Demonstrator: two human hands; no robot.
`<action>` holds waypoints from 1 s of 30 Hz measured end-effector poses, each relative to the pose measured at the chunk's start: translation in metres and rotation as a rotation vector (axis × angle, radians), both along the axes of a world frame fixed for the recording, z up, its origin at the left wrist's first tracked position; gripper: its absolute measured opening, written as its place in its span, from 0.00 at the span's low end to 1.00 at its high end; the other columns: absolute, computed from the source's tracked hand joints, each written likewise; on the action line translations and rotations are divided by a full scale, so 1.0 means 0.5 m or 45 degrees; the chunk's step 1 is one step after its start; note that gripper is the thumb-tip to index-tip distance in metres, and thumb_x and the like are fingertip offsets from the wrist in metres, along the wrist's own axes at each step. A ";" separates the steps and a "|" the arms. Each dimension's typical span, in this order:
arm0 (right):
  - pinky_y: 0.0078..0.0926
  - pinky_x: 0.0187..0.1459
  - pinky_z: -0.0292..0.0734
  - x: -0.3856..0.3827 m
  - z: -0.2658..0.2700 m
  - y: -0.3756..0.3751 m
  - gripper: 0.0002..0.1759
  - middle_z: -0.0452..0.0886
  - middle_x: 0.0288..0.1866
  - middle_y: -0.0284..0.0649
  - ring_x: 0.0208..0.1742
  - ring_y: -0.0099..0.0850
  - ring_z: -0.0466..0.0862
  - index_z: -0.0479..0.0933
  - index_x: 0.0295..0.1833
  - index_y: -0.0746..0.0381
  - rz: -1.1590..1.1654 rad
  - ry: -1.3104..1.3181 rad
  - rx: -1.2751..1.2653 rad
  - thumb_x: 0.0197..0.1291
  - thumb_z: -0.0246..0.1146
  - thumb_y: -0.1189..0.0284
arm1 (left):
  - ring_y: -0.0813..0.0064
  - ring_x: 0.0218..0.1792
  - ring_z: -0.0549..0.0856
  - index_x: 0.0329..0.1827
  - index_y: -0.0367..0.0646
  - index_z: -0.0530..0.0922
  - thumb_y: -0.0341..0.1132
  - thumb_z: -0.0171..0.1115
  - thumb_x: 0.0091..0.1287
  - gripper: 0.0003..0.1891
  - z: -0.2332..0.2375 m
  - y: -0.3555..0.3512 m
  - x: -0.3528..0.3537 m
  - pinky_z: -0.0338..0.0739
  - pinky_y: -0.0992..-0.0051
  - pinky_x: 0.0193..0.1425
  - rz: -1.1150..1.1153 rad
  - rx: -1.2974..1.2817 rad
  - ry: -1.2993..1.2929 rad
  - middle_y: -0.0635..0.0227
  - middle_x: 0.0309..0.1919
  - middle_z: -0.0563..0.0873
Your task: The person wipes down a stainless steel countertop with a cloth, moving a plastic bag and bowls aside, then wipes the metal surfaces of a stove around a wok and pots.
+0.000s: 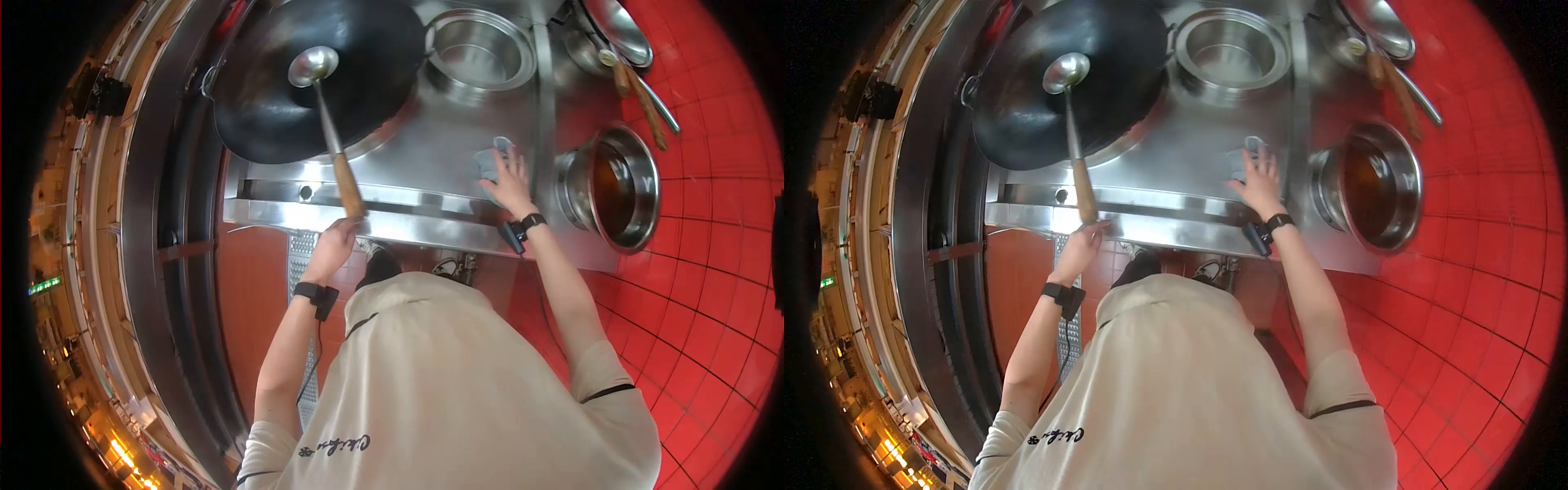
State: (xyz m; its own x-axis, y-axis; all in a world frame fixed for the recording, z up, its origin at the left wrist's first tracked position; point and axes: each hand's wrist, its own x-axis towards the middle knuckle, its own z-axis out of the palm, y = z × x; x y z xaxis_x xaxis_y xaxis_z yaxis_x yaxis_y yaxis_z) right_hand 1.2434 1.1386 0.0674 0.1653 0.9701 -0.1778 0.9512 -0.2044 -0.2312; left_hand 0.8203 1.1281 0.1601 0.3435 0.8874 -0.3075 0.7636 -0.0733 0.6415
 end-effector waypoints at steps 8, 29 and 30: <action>0.65 0.63 0.65 -0.116 -0.043 0.093 0.43 0.51 0.81 0.56 0.73 0.60 0.63 0.50 0.82 0.48 -0.714 -0.319 -0.134 0.68 0.57 0.48 | 0.49 0.59 0.79 0.55 0.39 0.82 0.25 0.54 0.68 0.15 0.028 0.058 -0.203 0.75 0.58 0.63 0.038 0.170 0.018 0.51 0.56 0.82; 0.46 0.65 0.69 -0.097 0.027 0.000 0.43 0.66 0.75 0.39 0.68 0.49 0.69 0.76 0.67 0.36 0.268 0.009 0.080 0.47 0.58 0.86 | 0.44 0.71 0.67 0.69 0.39 0.70 0.29 0.61 0.63 0.28 -0.040 0.052 -0.020 0.70 0.53 0.71 -0.530 0.090 0.258 0.45 0.69 0.69; 0.46 0.64 0.69 -0.058 0.021 -0.008 0.43 0.67 0.74 0.40 0.66 0.49 0.70 0.75 0.68 0.36 0.191 -0.028 0.054 0.47 0.59 0.86 | 0.43 0.73 0.65 0.72 0.41 0.66 0.28 0.62 0.63 0.31 -0.056 0.040 -0.020 0.69 0.53 0.72 -0.530 0.135 0.290 0.43 0.72 0.66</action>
State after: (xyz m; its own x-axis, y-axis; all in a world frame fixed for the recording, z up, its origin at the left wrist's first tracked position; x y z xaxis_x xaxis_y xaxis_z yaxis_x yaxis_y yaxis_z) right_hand 1.2147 1.1347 0.0779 0.0216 0.9908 -0.1337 0.9752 -0.0503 -0.2153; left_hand 0.8101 1.1481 0.1319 0.6107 0.7194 -0.3311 0.7755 -0.4586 0.4340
